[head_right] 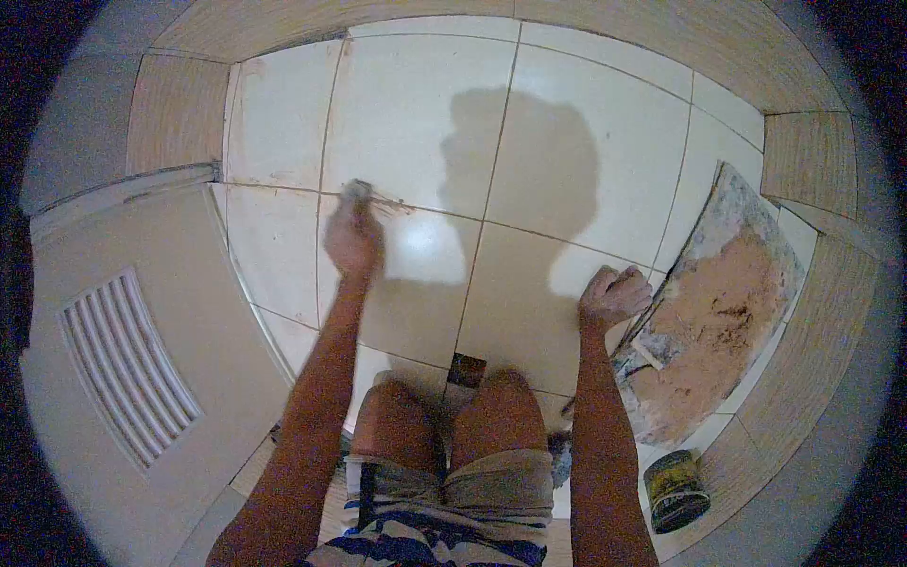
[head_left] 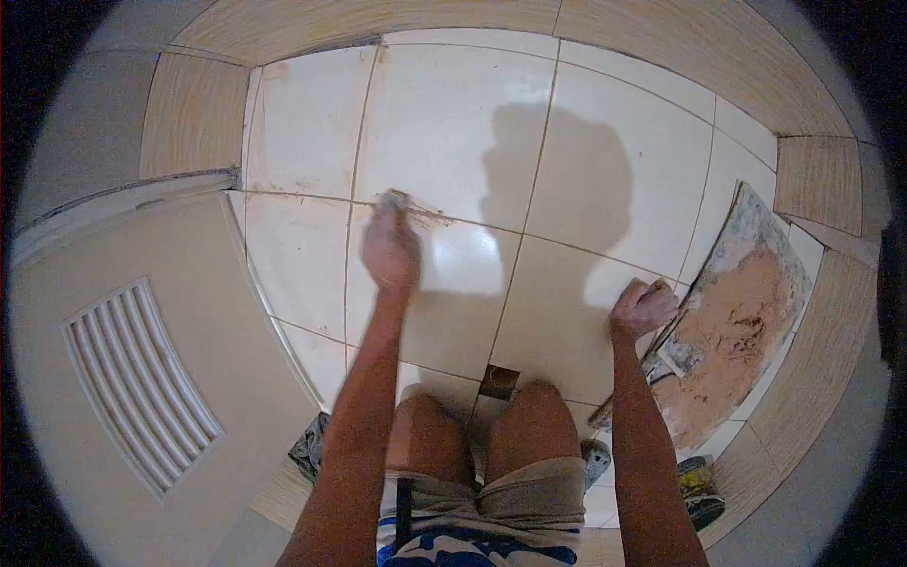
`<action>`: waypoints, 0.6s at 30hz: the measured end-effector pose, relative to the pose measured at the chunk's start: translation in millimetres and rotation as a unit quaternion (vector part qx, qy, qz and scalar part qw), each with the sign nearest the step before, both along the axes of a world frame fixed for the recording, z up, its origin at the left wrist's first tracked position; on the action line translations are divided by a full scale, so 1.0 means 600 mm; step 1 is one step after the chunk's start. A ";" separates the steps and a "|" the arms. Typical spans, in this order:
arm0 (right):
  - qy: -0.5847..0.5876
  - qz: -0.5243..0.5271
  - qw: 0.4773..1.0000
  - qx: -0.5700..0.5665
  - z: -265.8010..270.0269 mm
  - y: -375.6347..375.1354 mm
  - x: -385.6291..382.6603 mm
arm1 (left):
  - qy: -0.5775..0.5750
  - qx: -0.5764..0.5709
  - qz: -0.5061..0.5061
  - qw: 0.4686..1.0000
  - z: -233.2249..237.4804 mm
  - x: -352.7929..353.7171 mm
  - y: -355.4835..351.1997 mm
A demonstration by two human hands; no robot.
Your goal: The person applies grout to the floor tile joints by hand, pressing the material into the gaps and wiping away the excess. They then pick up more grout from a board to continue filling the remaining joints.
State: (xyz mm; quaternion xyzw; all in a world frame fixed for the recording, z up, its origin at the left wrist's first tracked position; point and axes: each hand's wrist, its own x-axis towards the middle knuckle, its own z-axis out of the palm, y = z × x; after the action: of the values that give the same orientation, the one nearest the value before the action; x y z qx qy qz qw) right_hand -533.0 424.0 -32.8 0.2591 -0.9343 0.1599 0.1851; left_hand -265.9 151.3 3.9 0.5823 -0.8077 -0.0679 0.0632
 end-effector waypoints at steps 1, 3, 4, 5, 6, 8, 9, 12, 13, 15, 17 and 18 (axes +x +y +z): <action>0.000 0.001 1.000 -0.003 -0.001 -0.004 -0.004 | 0.086 -0.066 -0.057 0.992 -0.009 -0.018 0.031; -0.047 -0.017 0.999 0.015 0.001 0.002 0.002 | 0.152 -0.088 -0.130 0.976 -0.054 -0.048 0.090; -0.049 -0.015 0.999 0.012 -0.003 0.006 0.002 | 0.196 -0.037 -0.151 0.968 -0.017 -0.079 0.109; -0.027 -0.018 0.999 0.021 -0.016 0.008 -0.002 | 0.182 0.032 -0.157 0.970 -0.001 -0.090 0.119; -0.006 -0.025 0.999 0.033 -0.023 0.013 -0.004 | 0.215 0.041 -0.165 0.962 0.014 -0.090 0.109; -0.005 -0.026 0.999 0.032 -0.022 0.010 -0.003 | 0.230 0.038 -0.135 0.963 0.034 -0.072 0.063; -0.007 -0.025 0.999 0.037 -0.020 0.012 -0.001 | 0.210 0.027 -0.096 0.973 0.043 -0.045 0.027; -0.044 -0.051 0.996 0.056 -0.012 0.010 -0.001 | 0.077 0.021 -0.053 0.995 0.059 0.034 -0.065; -0.049 -0.062 0.996 0.050 -0.014 0.009 0.001 | 0.074 0.021 -0.054 0.996 0.041 0.052 -0.077; -0.051 -0.049 0.996 0.047 -0.017 0.011 -0.001 | 0.131 0.018 -0.151 0.980 0.015 0.081 -0.092; -0.053 -0.038 0.997 0.042 -0.019 0.018 0.002 | 0.154 -0.016 -0.168 0.973 0.000 0.064 -0.058; -0.062 -0.037 0.996 0.051 -0.020 0.017 0.000 | 0.184 0.012 -0.192 0.964 0.024 0.030 -0.028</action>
State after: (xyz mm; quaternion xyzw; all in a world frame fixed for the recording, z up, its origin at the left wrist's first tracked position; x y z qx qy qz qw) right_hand -533.1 434.1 -44.8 0.2232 -0.9600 0.1205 0.1188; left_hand -247.8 134.2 18.4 0.3948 -0.8778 -0.1940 0.1895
